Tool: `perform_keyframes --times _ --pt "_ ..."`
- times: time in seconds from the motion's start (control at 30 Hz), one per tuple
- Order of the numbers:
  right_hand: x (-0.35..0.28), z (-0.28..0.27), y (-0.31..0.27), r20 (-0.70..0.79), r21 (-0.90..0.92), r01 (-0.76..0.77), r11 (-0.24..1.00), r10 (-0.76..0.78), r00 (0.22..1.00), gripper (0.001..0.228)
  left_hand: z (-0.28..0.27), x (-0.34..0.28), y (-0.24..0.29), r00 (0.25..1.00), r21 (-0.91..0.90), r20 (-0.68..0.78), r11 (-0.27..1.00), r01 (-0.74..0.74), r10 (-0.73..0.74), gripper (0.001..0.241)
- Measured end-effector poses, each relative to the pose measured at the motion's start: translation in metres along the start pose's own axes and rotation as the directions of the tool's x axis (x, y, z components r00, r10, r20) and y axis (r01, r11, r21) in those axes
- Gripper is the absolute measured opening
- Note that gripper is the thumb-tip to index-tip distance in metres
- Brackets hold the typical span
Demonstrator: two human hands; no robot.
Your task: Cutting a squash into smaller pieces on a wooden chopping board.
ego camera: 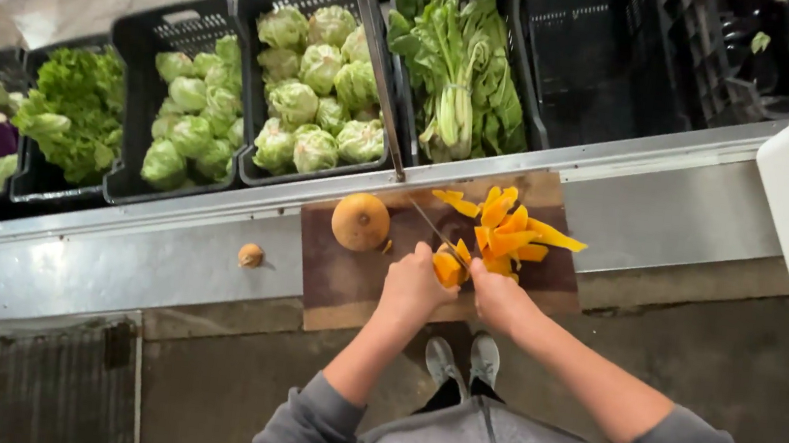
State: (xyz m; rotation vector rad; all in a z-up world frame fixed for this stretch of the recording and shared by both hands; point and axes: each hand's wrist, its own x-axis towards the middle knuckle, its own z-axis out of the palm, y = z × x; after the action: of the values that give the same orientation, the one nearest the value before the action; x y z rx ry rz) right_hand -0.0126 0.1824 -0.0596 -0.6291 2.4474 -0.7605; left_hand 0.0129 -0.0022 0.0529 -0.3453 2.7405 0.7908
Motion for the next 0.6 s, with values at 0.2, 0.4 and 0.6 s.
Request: perform_keyframes --times 0.2,0.4,0.6 --pt "-0.015 0.012 0.020 0.038 -0.019 -0.024 1.000 0.025 0.999 0.021 0.008 0.005 -0.007 0.999 -0.021 -0.027 0.999 -0.025 0.024 0.060" --pt "-0.014 -0.006 0.004 0.099 -0.003 -0.072 0.997 0.072 0.992 0.027 0.005 0.005 -0.007 0.999 0.003 -0.031 1.000 -0.020 0.020 0.061" --pt "-0.011 -0.006 0.001 0.057 -0.011 -0.061 0.998 0.062 0.996 0.023 0.008 0.003 -0.007 0.999 -0.021 -0.038 1.000 -0.003 0.002 0.062"
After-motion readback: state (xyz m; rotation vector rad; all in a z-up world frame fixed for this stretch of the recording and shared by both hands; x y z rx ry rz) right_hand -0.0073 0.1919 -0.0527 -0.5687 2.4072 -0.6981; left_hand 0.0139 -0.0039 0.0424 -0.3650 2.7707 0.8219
